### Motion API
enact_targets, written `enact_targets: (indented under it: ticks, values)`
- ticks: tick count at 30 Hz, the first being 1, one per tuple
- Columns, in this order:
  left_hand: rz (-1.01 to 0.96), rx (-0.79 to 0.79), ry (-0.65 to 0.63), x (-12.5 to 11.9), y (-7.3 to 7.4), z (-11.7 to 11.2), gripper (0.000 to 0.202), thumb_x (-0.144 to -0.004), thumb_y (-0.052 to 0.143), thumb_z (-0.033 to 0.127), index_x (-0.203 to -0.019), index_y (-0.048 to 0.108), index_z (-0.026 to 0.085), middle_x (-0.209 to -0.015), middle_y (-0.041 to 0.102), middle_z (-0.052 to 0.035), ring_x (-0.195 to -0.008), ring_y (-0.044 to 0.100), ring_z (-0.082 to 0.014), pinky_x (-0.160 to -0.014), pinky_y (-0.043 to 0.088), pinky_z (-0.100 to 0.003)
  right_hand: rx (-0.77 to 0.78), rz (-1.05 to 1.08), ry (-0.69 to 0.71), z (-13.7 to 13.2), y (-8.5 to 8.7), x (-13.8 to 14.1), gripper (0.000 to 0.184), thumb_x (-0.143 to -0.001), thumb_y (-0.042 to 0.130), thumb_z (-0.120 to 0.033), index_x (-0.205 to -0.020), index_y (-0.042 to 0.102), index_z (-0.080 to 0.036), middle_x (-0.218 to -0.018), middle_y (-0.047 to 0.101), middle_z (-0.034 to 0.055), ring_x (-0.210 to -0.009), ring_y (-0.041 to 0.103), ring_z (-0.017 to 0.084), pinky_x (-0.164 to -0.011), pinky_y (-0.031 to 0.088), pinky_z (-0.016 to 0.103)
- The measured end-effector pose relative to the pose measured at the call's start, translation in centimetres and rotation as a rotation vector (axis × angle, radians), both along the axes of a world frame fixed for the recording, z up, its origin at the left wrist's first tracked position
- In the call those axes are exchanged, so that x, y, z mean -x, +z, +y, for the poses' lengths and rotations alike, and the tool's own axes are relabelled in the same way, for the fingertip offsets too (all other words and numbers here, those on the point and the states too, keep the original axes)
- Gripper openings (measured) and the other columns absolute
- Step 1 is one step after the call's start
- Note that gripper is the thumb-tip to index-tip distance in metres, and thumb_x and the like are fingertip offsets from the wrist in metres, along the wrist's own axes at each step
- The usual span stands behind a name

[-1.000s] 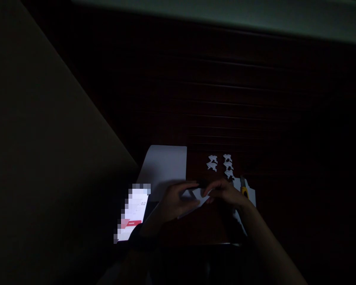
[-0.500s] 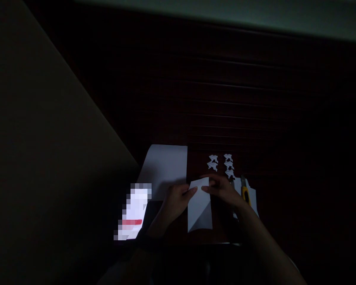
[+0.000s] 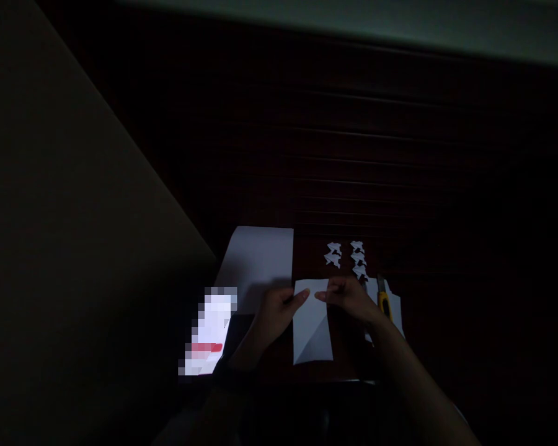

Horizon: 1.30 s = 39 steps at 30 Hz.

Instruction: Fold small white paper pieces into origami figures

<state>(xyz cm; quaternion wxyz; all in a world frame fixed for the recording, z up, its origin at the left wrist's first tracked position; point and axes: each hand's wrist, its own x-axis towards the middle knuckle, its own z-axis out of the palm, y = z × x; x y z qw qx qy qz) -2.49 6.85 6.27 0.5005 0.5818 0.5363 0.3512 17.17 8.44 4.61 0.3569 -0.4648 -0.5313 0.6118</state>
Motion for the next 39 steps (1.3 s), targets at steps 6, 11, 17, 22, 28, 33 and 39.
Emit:
enact_targets:
  ticks: [6,11,17,22,28,33,39]
  values:
    - [-0.005,0.01,0.003,0.2,0.2,0.1,0.038,-0.073,0.058,0.049,-0.059,0.065,0.015,-0.054,0.06,-0.0003,-0.055,0.055,-0.0151,-0.046,0.037,-0.022,-0.007,-0.058,-0.031,0.0,0.5,0.0,0.034,-0.061,0.074,-0.043,-0.059,0.054,-0.015,-0.054,0.052,-0.0031,-0.049,0.042,0.008,-0.047,0.031,0.021]
    - [-0.043,-0.039,0.069,0.4,0.0,0.4,0.03,-0.073,0.06,0.045,-0.068,0.068,0.016,-0.069,0.068,-0.0033,-0.067,0.062,-0.0191,-0.058,0.046,-0.026,0.011,-0.004,-0.098,-0.1,0.7,0.1,0.032,-0.061,0.075,-0.041,-0.058,0.054,-0.016,-0.054,0.052,-0.0032,-0.048,0.043,0.009,-0.048,0.034,0.022]
    - [-0.11,-0.031,0.09,0.4,-0.1,0.5,0.024,-0.073,0.064,0.04,-0.077,0.07,0.017,-0.08,0.072,-0.0063,-0.077,0.066,-0.0223,-0.069,0.05,-0.029,0.065,0.107,-0.192,-0.2,0.5,0.5,0.03,-0.06,0.076,-0.039,-0.063,0.057,-0.016,-0.058,0.057,-0.0014,-0.051,0.05,0.011,-0.052,0.039,0.024]
    - [-0.135,-0.008,0.02,0.3,0.2,0.3,0.024,-0.074,0.062,0.038,-0.081,0.069,0.016,-0.085,0.072,-0.0071,-0.08,0.066,-0.0227,-0.069,0.05,-0.03,0.08,0.162,-0.191,-0.2,0.7,0.8,0.031,-0.064,0.074,-0.038,-0.061,0.054,-0.015,-0.058,0.058,-0.0003,-0.051,0.051,0.011,-0.05,0.04,0.023]
    - [-0.218,0.168,-0.019,0.4,0.4,0.2,0.03,-0.072,0.065,0.038,-0.089,0.069,0.014,-0.09,0.072,-0.009,-0.08,0.066,-0.0244,-0.069,0.05,-0.032,0.115,0.218,-0.248,0.0,0.6,0.3,0.032,-0.061,0.076,-0.036,-0.058,0.051,-0.016,-0.054,0.057,-0.0009,-0.05,0.053,0.011,-0.049,0.043,0.023]
    - [-0.242,0.209,-0.005,0.9,1.1,0.2,0.028,-0.071,0.066,0.039,-0.081,0.071,0.013,-0.08,0.072,-0.0066,-0.074,0.065,-0.0221,-0.064,0.048,-0.029,0.132,0.19,-0.161,0.0,0.6,-0.7,0.025,-0.061,0.077,-0.033,-0.064,0.062,-0.013,-0.057,0.063,0.002,-0.053,0.058,0.012,-0.051,0.045,0.023]
    - [-0.313,0.229,-0.008,1.2,1.6,0.2,0.03,-0.071,0.067,0.035,-0.091,0.07,0.014,-0.085,0.071,-0.0069,-0.075,0.064,-0.0214,-0.066,0.047,-0.029,0.143,0.232,-0.058,-0.1,1.4,-0.9,0.029,-0.064,0.075,-0.028,-0.089,0.069,-0.014,-0.068,0.068,0.0033,-0.055,0.06,0.011,-0.054,0.048,0.023]
